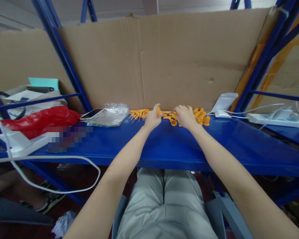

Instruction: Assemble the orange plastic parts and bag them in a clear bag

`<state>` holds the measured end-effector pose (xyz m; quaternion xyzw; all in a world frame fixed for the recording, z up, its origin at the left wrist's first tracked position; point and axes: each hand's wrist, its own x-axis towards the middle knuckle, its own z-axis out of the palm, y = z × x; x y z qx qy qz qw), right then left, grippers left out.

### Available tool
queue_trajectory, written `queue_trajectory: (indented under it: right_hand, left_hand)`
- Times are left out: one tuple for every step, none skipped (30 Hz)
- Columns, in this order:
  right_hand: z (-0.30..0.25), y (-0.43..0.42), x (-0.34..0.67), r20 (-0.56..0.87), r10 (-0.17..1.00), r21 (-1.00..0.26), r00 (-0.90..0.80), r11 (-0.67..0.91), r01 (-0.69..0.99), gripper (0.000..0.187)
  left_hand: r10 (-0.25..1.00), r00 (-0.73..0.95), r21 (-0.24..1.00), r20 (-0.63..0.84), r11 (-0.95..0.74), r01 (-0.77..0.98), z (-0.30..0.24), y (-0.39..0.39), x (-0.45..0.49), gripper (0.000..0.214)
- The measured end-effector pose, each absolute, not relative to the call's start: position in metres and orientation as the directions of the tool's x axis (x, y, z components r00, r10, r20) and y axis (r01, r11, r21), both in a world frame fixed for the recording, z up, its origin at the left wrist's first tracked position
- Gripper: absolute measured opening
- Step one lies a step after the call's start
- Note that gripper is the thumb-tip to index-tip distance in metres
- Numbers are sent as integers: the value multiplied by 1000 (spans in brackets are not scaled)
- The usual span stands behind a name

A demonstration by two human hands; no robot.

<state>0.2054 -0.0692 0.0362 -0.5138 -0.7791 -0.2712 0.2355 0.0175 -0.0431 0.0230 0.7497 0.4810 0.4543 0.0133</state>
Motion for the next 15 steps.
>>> queue_trajectory:
  right_hand:
    - [37, -69, 207, 654, 674, 174, -345, 310, 935, 27]
    - [37, -69, 209, 663, 674, 162, -325, 295, 942, 27]
    - [38, -69, 210, 674, 674, 145, -303, 281, 949, 28]
    - [39, -69, 212, 684, 674, 125, -279, 268, 955, 28]
    - [40, -69, 213, 694, 674, 103, -254, 257, 961, 27]
    - [41, -70, 214, 703, 672, 82, -232, 248, 965, 27]
    - [43, -71, 215, 712, 669, 64, -214, 242, 968, 26]
    - [45, -71, 217, 722, 663, 48, -198, 238, 970, 26]
    - [46, -72, 218, 732, 656, 33, -183, 234, 972, 25]
    - [48, -73, 220, 744, 647, 18, -166, 230, 973, 25]
    - [51, -75, 221, 757, 636, 2, -147, 223, 975, 25]
    - [53, -76, 224, 772, 624, -18, -123, 214, 977, 25]
    - [56, -77, 226, 786, 611, -41, -92, 201, 979, 27]
    - [59, -79, 229, 799, 598, -68, -58, 185, 980, 29]
    - [61, -80, 233, 807, 590, -99, -17, 163, 982, 32]
  left_hand:
    - [738, 118, 463, 664, -530, 711, 23, -43, 17, 53]
    - [743, 111, 469, 661, -523, 712, 23, -43, 17, 53]
    - [746, 104, 475, 658, -518, 711, 23, -43, 17, 52]
    - [748, 98, 481, 656, -515, 709, 24, -43, 17, 52]
    - [748, 93, 488, 657, -516, 704, 23, -42, 17, 52]
    - [747, 89, 496, 658, -520, 696, 23, -41, 17, 52]
    - [747, 87, 504, 659, -525, 686, 23, -40, 17, 52]
    - [747, 86, 513, 659, -530, 675, 23, -40, 17, 52]
    - [747, 83, 520, 660, -534, 666, 22, -39, 17, 52]
    - [745, 80, 525, 662, -538, 660, 22, -38, 17, 52]
    - [742, 78, 525, 666, -540, 659, 22, -38, 17, 52]
    - [739, 76, 520, 670, -540, 662, 22, -39, 17, 51]
    - [737, 74, 514, 672, -536, 670, 23, -39, 17, 51]
    - [737, 73, 507, 672, -530, 680, 23, -40, 17, 51]
    - [740, 73, 501, 669, -521, 691, 24, -41, 18, 51]
